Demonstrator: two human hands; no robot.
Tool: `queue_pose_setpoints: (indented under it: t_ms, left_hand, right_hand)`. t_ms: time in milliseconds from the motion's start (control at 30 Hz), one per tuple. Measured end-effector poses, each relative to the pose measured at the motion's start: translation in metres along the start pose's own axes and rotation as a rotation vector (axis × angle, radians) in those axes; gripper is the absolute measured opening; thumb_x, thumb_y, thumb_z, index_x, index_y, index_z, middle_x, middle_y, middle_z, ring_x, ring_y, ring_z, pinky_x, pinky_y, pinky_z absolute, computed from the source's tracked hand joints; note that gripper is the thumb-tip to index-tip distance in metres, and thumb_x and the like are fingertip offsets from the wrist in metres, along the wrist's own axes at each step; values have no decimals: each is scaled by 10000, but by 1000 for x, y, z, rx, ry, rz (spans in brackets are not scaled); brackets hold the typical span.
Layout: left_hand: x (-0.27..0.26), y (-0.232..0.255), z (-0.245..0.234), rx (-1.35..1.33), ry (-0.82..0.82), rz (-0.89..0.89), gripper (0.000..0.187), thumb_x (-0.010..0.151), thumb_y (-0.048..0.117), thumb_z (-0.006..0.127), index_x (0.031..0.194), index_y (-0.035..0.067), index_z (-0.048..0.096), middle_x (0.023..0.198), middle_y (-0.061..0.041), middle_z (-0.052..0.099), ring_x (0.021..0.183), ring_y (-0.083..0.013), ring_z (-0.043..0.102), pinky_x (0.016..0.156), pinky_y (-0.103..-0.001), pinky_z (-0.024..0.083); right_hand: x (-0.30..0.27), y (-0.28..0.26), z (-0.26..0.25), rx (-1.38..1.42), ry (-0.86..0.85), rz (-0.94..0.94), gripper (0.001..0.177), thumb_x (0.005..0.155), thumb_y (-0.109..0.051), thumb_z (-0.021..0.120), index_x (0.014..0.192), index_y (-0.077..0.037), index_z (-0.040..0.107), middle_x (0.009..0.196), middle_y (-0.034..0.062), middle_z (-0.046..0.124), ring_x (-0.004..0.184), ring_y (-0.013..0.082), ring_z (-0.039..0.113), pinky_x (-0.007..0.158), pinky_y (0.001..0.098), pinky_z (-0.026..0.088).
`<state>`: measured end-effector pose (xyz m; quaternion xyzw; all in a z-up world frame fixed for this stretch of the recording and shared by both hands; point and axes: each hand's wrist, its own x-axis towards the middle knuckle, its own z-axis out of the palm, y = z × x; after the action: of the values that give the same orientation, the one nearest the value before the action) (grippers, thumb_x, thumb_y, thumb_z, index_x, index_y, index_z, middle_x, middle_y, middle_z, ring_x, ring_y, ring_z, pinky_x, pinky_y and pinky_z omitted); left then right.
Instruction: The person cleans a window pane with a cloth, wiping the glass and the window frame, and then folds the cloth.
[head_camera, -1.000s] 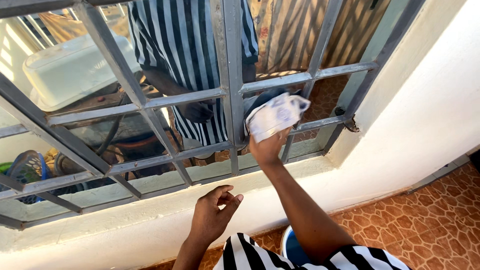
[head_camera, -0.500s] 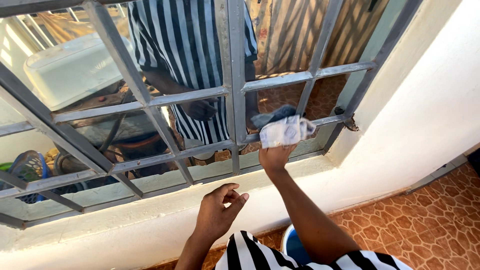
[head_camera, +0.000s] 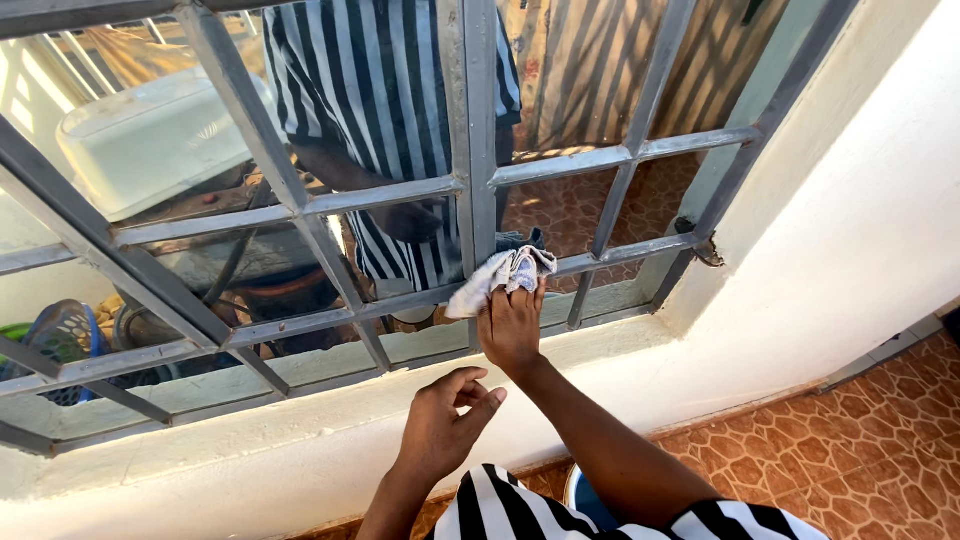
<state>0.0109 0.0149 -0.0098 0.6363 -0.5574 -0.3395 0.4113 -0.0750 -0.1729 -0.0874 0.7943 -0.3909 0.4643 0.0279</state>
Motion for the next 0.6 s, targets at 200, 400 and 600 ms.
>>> queue_pose_setpoints:
  t_ms: [200, 400, 600]
  left_hand:
    - [5, -4, -1, -36, 53, -12, 541, 883, 328, 750, 1255, -52, 650, 942, -158, 790, 915, -223, 793, 829, -345, 640]
    - [13, -5, -5, 47, 183, 104, 483, 879, 329, 768, 1221, -2, 686, 1100, -188, 745, 1038, -246, 743, 857, -373, 624]
    - [6, -12, -27, 60, 290, 106, 462, 872, 351, 765, 1172, 4, 712, 1079, -180, 771, 995, -248, 772, 895, -369, 617]
  right_hand:
    - [61, 5, -2, 31, 183, -131, 476, 950, -298, 570, 1258, 59, 639, 1132, 316, 522, 1124, 484, 478, 1070, 672, 295]
    - [7, 42, 11, -45, 35, -132, 435, 967, -343, 560, 1253, -28, 651, 1120, 276, 569, 1182, 448, 518, 1141, 707, 232]
    - [-10, 95, 0, -232, 206, 86, 469, 1054, -365, 513, 1355, -12, 584, 1334, 270, 543, 1427, 472, 381, 1238, 744, 115]
